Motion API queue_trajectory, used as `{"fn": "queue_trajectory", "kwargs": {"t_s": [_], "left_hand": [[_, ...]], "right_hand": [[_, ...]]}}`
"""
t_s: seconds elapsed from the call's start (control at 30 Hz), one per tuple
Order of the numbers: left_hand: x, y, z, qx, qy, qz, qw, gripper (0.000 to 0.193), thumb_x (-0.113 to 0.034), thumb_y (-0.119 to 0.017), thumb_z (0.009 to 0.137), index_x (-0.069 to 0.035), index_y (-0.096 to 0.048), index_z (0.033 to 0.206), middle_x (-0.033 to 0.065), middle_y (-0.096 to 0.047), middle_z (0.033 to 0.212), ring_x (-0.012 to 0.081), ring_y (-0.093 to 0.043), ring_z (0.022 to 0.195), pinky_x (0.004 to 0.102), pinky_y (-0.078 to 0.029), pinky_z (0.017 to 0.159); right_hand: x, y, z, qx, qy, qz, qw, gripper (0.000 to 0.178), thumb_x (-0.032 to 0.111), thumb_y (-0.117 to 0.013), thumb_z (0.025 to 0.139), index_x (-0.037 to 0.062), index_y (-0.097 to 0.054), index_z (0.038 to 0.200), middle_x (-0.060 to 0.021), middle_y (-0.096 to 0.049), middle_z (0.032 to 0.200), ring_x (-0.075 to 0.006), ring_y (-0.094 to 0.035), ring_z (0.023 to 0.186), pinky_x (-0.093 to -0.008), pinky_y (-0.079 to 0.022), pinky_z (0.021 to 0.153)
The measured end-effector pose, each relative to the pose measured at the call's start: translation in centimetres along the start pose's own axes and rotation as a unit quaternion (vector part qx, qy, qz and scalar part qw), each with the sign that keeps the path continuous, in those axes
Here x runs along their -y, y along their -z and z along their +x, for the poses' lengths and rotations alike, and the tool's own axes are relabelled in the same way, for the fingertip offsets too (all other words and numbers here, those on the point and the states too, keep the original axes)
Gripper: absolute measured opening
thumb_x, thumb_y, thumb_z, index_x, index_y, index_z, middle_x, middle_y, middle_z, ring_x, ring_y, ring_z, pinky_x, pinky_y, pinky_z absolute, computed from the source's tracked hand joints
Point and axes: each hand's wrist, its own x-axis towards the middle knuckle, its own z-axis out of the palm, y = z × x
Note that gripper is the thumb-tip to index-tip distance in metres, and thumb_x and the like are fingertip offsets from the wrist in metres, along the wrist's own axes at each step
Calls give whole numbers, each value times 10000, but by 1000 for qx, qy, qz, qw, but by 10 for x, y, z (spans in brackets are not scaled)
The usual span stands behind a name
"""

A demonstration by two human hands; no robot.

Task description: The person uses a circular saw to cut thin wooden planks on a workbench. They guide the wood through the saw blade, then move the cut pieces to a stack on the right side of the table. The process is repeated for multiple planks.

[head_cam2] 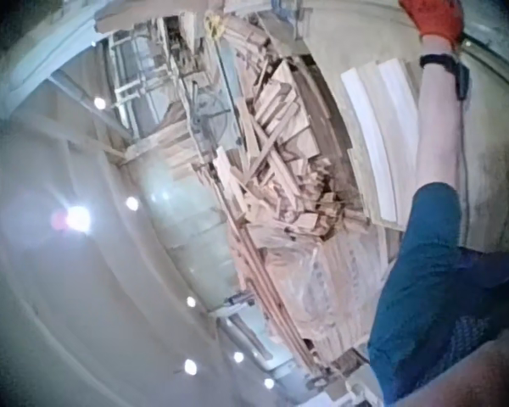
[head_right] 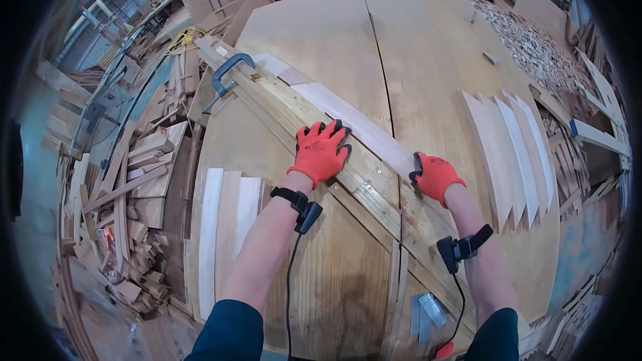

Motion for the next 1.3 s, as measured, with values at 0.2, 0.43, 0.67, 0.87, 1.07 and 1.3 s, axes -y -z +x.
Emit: {"fn": "queue_trajectory", "kwargs": {"t_s": [0.2,0.43,0.67,0.87,1.07,1.3], "left_hand": [[0,-3,15,1,-10,13,1000,532,-431,-578,936,-211,-564,1420,47,-471,1554,361,-376,1436,561,-215,1176],[11,-9,37,-21,-23,41,999,538,-446,-584,925,-210,-582,1409,53,-507,1515,353,-406,1403,512,-248,1165],[30,-6,74,-7,-18,49,999,538,-452,-589,927,-214,-581,1410,52,-499,1526,354,-401,1410,508,-251,1167],[38,-2,126,-5,-15,42,999,541,-447,-585,932,-234,-560,1430,36,-485,1538,347,-385,1425,508,-247,1169],[61,-2,199,4,-8,52,999,540,-452,-577,935,-240,-559,1432,33,-482,1541,336,-380,1430,498,-242,1174],[80,0,298,47,7,14,999,570,-459,-539,949,-182,-544,1447,88,-434,1580,338,-311,1479,529,-181,1211]], "right_hand": [[-7,-8,0,-56,20,39,997,522,319,-659,917,94,-529,1371,-185,-642,1220,-357,-608,1158,-451,-492,971],[-6,-31,-5,-235,5,164,958,539,307,-719,863,131,-596,1357,-170,-639,1177,-357,-597,1123,-459,-495,954],[0,-28,-4,-271,16,216,938,407,195,-709,861,109,-646,1254,-166,-665,1094,-362,-616,1059,-442,-500,937],[-11,-13,41,-304,23,192,933,328,181,-671,885,110,-675,1205,-159,-696,1097,-352,-644,1041,-442,-511,920],[-20,7,113,-338,-34,153,928,326,219,-635,908,135,-681,1220,-149,-707,1110,-349,-660,1034,-438,-517,917],[-34,57,197,-282,-98,183,937,320,289,-601,931,153,-684,1208,-131,-720,1131,-347,-674,1026,-443,-526,898]]}}
